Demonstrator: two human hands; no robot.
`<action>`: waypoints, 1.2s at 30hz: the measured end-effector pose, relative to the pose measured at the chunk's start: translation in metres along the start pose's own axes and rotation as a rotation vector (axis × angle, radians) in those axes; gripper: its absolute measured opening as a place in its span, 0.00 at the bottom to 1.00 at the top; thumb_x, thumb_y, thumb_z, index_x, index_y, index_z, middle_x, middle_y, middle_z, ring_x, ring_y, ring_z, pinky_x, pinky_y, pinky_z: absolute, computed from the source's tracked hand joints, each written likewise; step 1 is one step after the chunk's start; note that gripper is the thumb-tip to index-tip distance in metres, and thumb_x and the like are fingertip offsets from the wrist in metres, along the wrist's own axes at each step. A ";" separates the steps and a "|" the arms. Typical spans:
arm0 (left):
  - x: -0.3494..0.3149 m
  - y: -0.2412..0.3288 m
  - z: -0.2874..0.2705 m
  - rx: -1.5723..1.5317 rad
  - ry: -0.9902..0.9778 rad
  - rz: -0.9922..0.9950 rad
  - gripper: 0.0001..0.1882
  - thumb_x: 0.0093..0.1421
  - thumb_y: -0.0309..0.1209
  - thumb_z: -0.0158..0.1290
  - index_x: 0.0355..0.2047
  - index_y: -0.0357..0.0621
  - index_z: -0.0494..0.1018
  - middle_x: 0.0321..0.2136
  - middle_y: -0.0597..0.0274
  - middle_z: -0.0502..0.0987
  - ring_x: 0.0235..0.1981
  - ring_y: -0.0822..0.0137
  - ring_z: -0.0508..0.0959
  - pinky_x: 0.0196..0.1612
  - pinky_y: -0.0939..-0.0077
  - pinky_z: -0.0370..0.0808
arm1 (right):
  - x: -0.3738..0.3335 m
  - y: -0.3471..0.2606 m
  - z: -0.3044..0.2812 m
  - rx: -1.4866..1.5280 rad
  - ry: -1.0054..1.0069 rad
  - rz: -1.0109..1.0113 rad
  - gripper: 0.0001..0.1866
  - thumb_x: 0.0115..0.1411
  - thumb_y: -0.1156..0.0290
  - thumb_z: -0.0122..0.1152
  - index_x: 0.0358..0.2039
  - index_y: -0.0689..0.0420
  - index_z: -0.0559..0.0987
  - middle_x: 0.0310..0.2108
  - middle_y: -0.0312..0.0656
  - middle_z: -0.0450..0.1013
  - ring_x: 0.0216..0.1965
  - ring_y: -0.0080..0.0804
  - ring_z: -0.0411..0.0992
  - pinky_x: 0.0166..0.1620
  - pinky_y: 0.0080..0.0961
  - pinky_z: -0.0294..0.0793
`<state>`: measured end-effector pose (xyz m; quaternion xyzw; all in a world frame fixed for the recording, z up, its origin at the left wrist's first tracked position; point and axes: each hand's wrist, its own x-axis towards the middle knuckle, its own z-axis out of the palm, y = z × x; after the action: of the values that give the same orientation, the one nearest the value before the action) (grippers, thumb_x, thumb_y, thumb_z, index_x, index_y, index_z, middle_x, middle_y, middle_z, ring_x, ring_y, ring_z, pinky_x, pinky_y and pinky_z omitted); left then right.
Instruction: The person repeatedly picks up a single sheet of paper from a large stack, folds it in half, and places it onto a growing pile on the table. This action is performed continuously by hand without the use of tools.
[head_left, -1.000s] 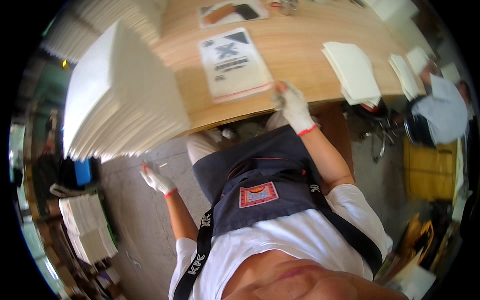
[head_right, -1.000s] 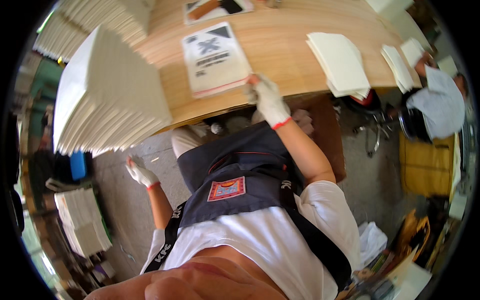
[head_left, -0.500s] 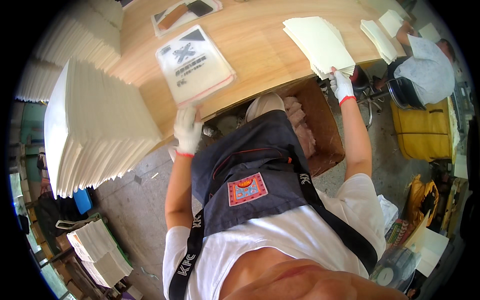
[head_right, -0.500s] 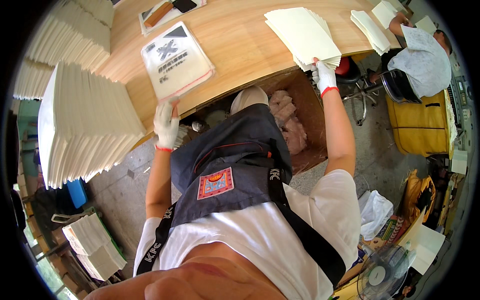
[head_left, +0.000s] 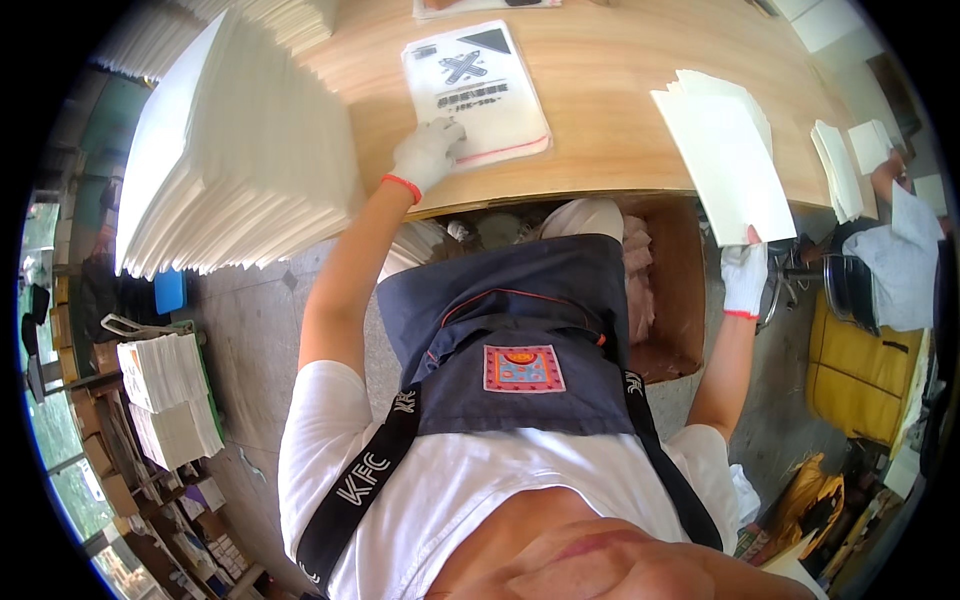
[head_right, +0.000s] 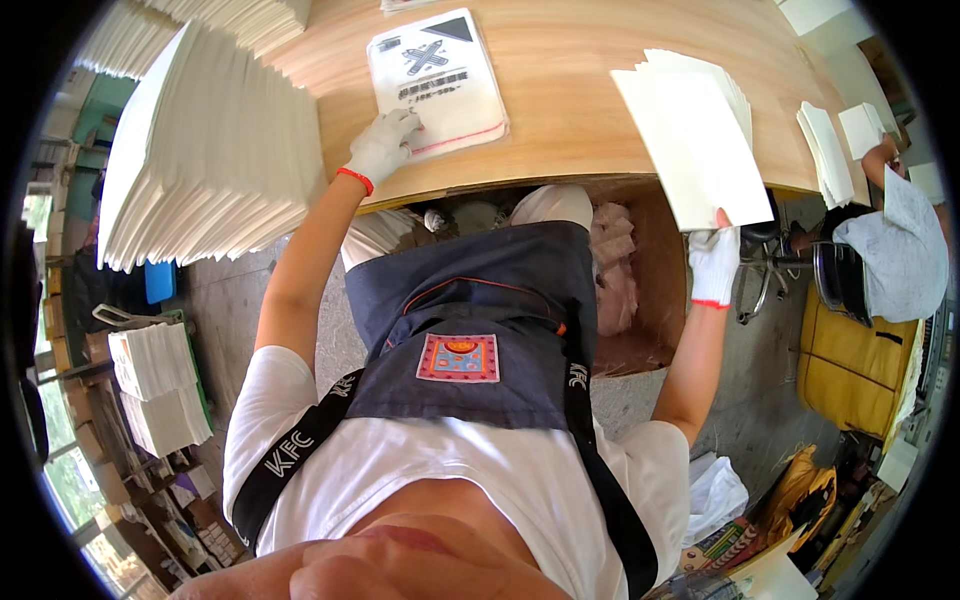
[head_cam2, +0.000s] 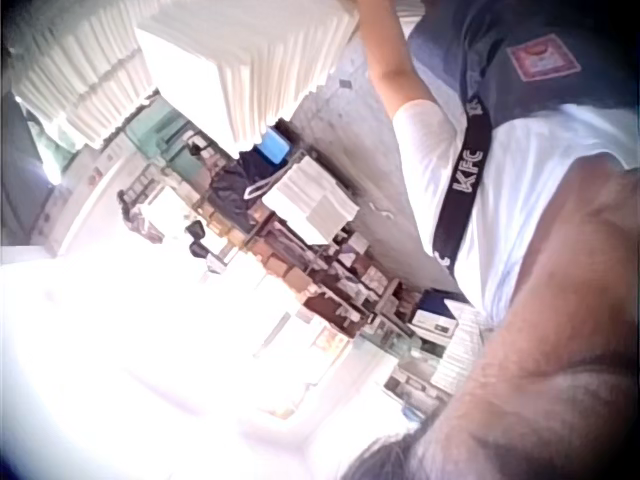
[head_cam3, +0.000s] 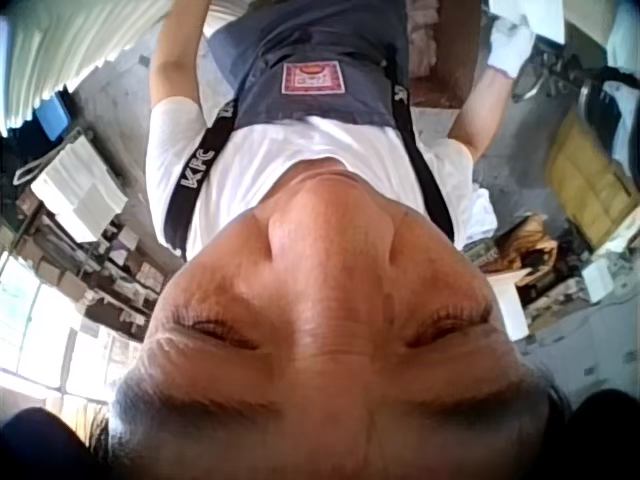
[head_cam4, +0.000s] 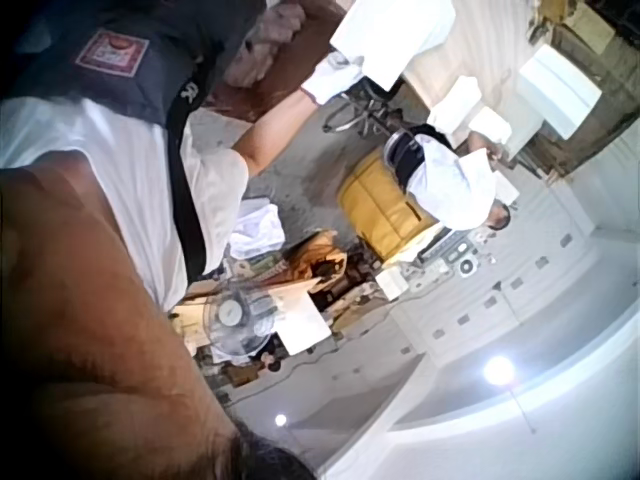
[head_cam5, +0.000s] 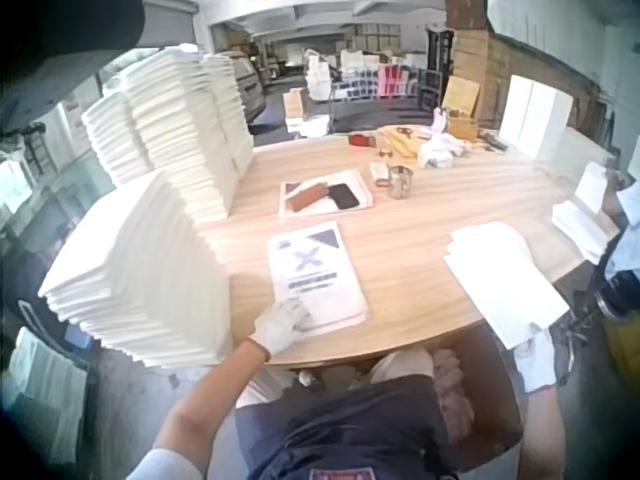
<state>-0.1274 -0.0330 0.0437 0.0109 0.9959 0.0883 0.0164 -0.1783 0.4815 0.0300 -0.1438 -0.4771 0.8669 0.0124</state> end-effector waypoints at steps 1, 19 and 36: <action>0.001 -0.003 0.000 -0.002 -0.008 -0.038 0.19 0.48 0.22 0.45 0.41 0.56 0.69 0.43 0.65 0.68 0.45 0.61 0.69 0.41 0.66 0.71 | -0.025 0.000 0.038 -0.006 0.052 0.022 0.17 0.57 0.71 0.51 0.47 0.60 0.67 0.38 0.41 0.71 0.25 0.24 0.72 0.19 0.14 0.70; -0.009 -0.010 -0.012 -0.619 0.260 -0.080 0.12 0.49 0.20 0.43 0.33 0.47 0.71 0.28 0.62 0.72 0.28 0.62 0.73 0.31 0.73 0.70 | -0.110 0.127 0.108 0.299 -0.269 0.745 0.14 0.61 0.72 0.47 0.48 0.52 0.68 0.37 0.38 0.72 0.15 0.17 0.68 0.11 0.07 0.63; -0.019 0.088 0.125 -2.550 0.450 -0.220 0.21 0.64 0.36 0.39 0.55 0.41 0.56 0.46 0.54 0.68 0.45 0.61 0.71 0.46 0.70 0.72 | -0.172 0.099 0.148 0.031 -0.311 0.565 0.13 0.62 0.69 0.48 0.47 0.53 0.66 0.32 0.36 0.70 0.21 0.19 0.67 0.17 0.14 0.62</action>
<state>-0.1020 0.0755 -0.0627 -0.1086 0.1874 0.9656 -0.1442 -0.0402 0.2778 0.0633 -0.1360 -0.4011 0.8548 -0.2999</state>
